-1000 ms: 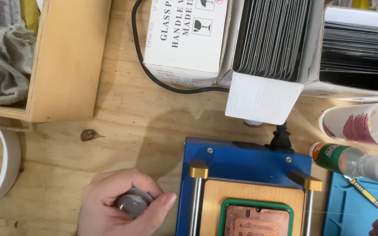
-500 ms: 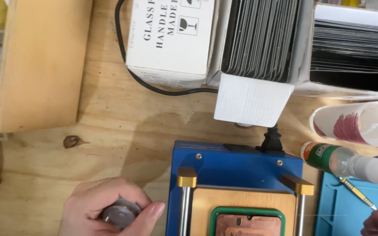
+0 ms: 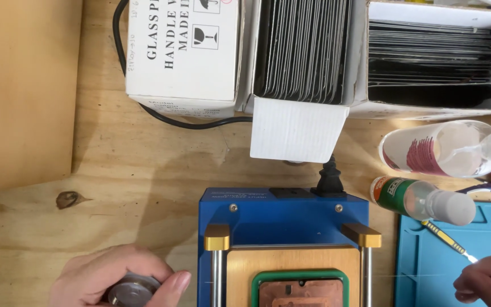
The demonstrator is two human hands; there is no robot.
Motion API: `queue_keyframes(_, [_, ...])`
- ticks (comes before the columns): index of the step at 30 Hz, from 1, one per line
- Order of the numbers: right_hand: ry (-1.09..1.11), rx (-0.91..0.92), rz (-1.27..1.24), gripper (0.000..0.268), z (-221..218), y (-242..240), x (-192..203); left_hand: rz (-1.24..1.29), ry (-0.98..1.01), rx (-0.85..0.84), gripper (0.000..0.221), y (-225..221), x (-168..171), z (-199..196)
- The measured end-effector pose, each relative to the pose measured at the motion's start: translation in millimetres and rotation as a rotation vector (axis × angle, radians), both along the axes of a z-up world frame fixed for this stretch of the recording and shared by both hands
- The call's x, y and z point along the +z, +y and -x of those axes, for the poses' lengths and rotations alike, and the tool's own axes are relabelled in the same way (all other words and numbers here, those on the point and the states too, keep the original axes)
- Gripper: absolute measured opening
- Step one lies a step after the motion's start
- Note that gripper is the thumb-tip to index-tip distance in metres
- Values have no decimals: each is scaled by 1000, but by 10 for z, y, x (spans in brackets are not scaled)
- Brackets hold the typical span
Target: Separating a mobile phone screen from the frame using a heating plate and wire
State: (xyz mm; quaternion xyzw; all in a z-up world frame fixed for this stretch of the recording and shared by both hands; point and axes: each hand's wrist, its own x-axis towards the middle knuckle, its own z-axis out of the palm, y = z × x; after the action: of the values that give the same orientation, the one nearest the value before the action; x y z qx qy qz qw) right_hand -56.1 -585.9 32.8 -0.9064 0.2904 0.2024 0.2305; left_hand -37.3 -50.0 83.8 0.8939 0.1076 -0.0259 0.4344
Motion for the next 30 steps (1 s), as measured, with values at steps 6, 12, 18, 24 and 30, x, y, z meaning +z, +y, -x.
queue_keyframes(6, [167,127,68,55,52,-486,-341,-10,-6,5,35,1,-11,13])
queue_keyframes(12, [218,149,-38,60,14,-594,-410,-8,-20,21,36,-24,-25,9])
queue_keyframes(18, [88,21,-39,44,-47,-68,-155,15,-25,5,34,-16,-31,-12])
queue_keyframes(24, [-95,43,-91,12,129,-117,-396,64,-120,24,31,-68,-67,-11])
queue_keyframes(30, [-156,133,-57,11,-1,467,-101,50,-162,34,32,-124,1,-23])
